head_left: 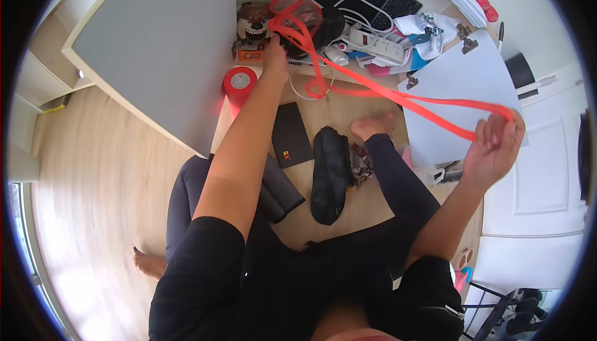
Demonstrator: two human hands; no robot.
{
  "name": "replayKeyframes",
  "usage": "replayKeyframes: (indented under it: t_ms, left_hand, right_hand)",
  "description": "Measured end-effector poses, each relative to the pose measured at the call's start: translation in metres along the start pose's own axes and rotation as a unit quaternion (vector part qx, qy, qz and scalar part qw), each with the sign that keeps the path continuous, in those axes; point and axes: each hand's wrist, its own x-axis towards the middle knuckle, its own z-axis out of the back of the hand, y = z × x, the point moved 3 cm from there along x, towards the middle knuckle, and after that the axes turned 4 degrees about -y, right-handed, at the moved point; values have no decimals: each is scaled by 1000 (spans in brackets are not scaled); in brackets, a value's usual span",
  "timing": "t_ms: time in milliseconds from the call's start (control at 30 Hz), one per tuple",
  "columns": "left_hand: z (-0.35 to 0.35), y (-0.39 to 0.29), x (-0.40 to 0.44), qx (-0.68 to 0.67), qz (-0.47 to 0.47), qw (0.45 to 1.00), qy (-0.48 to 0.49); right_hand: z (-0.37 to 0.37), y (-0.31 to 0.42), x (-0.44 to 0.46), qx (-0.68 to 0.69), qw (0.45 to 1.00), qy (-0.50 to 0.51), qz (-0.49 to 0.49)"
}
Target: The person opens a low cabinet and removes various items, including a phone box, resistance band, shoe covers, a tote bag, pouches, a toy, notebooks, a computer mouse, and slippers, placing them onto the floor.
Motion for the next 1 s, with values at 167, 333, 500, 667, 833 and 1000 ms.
replayKeyframes:
  t_ms: [167, 333, 500, 667, 833, 1000]
  left_hand:
    - [-22, -22, -7, 40, -54, 995, 73]
    - [-17, -15, 4, 83, -106, 989, 53]
    - [20, -15, -55, 91, -170, 980, 54]
    - [83, -4, -132, 370, -335, 866, 12]
    - [130, 32, -133, 395, -151, 906, -3]
    - [153, 78, -102, 250, 37, 968, 6]
  right_hand:
    - [78, -2, -11, 37, 997, -68, -17]
    - [94, -28, -18, -22, 993, -91, -67]
    - [92, -44, -22, -93, 987, -93, -89]
    - [87, -51, -23, -132, 980, -99, -109]
    - [90, -57, -24, -161, 970, -128, -128]
    - [88, -55, -25, -127, 976, -118, -132]
